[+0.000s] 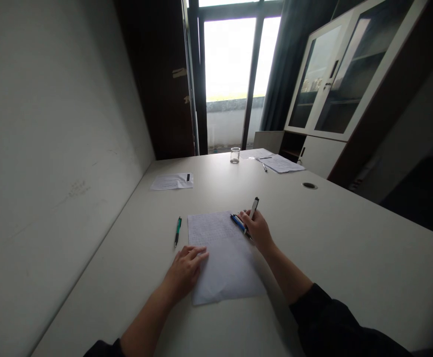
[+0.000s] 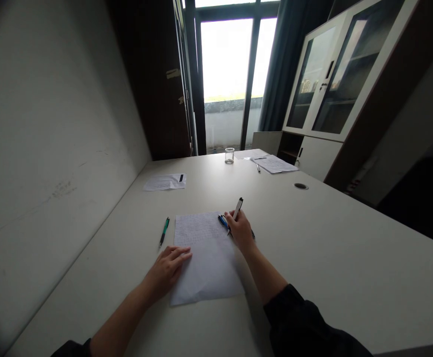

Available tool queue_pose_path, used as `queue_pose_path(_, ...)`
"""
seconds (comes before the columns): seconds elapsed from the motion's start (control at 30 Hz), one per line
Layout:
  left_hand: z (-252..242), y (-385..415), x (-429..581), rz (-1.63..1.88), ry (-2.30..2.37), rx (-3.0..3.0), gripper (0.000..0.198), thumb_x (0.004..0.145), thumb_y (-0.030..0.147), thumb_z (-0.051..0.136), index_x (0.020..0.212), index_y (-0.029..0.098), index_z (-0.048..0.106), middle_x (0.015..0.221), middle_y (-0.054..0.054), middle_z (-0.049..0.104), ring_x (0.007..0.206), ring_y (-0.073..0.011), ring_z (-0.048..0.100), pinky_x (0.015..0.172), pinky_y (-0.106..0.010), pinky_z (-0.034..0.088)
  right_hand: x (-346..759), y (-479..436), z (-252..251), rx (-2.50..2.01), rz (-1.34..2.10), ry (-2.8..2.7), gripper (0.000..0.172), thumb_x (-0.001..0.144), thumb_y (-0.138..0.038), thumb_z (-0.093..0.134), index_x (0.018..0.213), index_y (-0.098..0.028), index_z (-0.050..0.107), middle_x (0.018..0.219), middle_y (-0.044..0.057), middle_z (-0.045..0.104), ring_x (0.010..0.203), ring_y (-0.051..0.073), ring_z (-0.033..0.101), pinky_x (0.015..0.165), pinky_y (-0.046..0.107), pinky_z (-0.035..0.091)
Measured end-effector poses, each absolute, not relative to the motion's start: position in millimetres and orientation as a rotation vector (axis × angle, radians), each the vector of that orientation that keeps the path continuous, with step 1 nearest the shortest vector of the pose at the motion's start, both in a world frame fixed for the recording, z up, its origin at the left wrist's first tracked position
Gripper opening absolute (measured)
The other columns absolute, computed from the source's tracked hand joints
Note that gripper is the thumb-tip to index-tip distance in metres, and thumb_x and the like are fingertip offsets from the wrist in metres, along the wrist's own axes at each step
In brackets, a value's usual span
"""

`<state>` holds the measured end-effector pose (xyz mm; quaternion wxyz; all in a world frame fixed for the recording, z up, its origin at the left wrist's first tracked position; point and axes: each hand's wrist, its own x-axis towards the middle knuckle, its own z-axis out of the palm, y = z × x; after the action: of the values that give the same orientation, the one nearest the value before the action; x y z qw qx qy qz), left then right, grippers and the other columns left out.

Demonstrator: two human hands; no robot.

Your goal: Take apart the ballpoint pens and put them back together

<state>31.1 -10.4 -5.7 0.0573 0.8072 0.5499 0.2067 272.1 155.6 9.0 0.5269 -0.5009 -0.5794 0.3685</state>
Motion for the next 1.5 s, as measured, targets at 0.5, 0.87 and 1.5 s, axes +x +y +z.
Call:
queue_pose_path(0.5,-6.5,-9.9,31.0,0.635,1.670,2.455,0.039,0.093,0.014,0.047,0.128,0.029,0.057,0.135,-0.004,0.057,0.121,-0.0246,0.047,0.101,-0.046,0.044,300.3,163.5,17.8,-1.245,0.884,-1.344,0.110,0.071,-0.043,0.076,0.151,-0.024,0.003,0.073,-0.004,0.060,0.053,0.013,0.054,0.046,0.023,0.046)
queue_pose_path(0.87,-6.1,-10.7,32.3,0.658,1.664,2.484,0.040,0.092,0.012,0.047,0.127,0.027,0.058,0.133,-0.004,0.058,0.120,-0.0248,0.047,0.100,-0.048,0.045,309.4,166.8,13.1,-1.326,0.901,-1.591,0.073,0.082,-0.045,0.055,0.146,-0.027,0.024,0.058,-0.009,0.056,0.031,0.011,0.043,0.034,0.021,0.035)
queue_pose_path(1.5,-4.9,10.5,-2.4,1.145,2.172,2.239,0.027,0.091,0.018,0.045,0.110,0.020,0.064,0.093,-0.006,0.063,0.086,-0.0229,0.056,0.085,-0.039,0.043,325.1,168.4,22.0,-1.789,0.153,-2.174,0.040,0.083,-0.051,0.060,0.115,-0.027,0.067,0.097,0.010,0.073,0.086,0.026,0.067,0.065,0.029,0.043)
